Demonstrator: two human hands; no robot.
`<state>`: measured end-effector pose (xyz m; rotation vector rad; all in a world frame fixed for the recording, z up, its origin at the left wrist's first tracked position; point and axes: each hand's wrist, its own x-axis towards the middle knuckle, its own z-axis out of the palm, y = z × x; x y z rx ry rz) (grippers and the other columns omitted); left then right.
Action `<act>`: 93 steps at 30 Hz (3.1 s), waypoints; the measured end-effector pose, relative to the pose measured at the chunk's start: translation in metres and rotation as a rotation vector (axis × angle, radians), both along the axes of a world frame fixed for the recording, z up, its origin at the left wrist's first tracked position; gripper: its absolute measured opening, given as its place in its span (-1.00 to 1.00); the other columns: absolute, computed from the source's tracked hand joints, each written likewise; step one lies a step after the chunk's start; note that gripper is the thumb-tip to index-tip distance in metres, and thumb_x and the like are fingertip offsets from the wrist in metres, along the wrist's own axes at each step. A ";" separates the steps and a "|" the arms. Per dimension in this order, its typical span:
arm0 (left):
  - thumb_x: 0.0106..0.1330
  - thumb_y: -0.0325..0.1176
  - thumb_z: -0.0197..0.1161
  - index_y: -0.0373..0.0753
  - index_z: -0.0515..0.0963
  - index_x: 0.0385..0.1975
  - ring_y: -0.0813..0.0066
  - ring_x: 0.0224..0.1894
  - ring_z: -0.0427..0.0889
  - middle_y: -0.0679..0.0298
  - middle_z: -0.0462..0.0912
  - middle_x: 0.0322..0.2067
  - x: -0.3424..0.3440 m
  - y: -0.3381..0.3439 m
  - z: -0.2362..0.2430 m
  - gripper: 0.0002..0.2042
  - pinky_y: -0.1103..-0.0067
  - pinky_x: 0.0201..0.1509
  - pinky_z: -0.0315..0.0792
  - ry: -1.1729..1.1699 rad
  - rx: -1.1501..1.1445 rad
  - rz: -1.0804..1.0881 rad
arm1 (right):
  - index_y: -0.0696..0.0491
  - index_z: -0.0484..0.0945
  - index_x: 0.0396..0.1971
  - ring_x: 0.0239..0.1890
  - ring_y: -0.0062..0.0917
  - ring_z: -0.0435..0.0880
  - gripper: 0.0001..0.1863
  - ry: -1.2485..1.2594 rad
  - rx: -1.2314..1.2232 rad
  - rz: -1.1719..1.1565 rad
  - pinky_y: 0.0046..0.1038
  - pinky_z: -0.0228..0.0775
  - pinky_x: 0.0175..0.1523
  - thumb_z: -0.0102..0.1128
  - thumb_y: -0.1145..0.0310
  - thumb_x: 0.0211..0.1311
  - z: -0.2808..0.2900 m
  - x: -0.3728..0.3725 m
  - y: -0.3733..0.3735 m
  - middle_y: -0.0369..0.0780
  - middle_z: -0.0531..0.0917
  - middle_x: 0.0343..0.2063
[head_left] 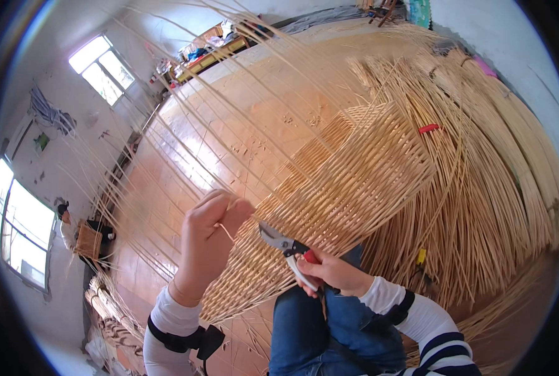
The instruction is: Weaving a large wicker or rattan basket while sitting on the floor.
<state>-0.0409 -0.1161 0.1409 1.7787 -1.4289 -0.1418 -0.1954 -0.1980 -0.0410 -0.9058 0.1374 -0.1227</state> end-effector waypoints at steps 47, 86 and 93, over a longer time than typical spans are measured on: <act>0.24 -0.47 0.29 -0.40 0.63 -0.34 0.62 -0.33 0.61 0.23 0.71 -0.37 -0.047 -0.088 -0.024 -0.89 0.66 -0.22 0.45 -0.160 0.206 -0.123 | 0.10 0.30 -0.11 -0.63 -0.66 0.45 -0.69 0.051 0.005 -0.230 -0.57 0.38 -0.55 0.03 0.17 0.41 0.014 -0.089 -0.039 -0.33 0.43 -0.57; 0.24 -0.37 0.25 -0.39 0.62 -0.40 0.71 -0.53 0.44 0.36 0.60 -0.57 -0.092 -0.137 -0.021 -0.82 0.67 -0.46 0.31 -0.006 0.236 -0.311 | 0.07 0.31 -0.11 -0.53 -0.61 0.55 -0.74 -0.048 0.105 -0.394 -0.59 0.31 -0.42 -0.05 0.18 0.45 0.002 -0.118 -0.056 -0.24 0.57 -0.50; 0.29 -0.38 0.20 -0.31 0.54 -0.17 0.49 -0.41 0.57 0.29 0.64 -0.41 -0.060 -0.095 -0.043 -0.81 0.60 -0.34 0.45 -0.455 0.334 -0.251 | 0.10 0.32 -0.09 -0.51 -0.59 0.56 -0.76 0.076 0.036 -0.438 -0.56 0.37 -0.39 -0.05 0.25 0.44 -0.026 -0.172 -0.029 -0.22 0.56 -0.45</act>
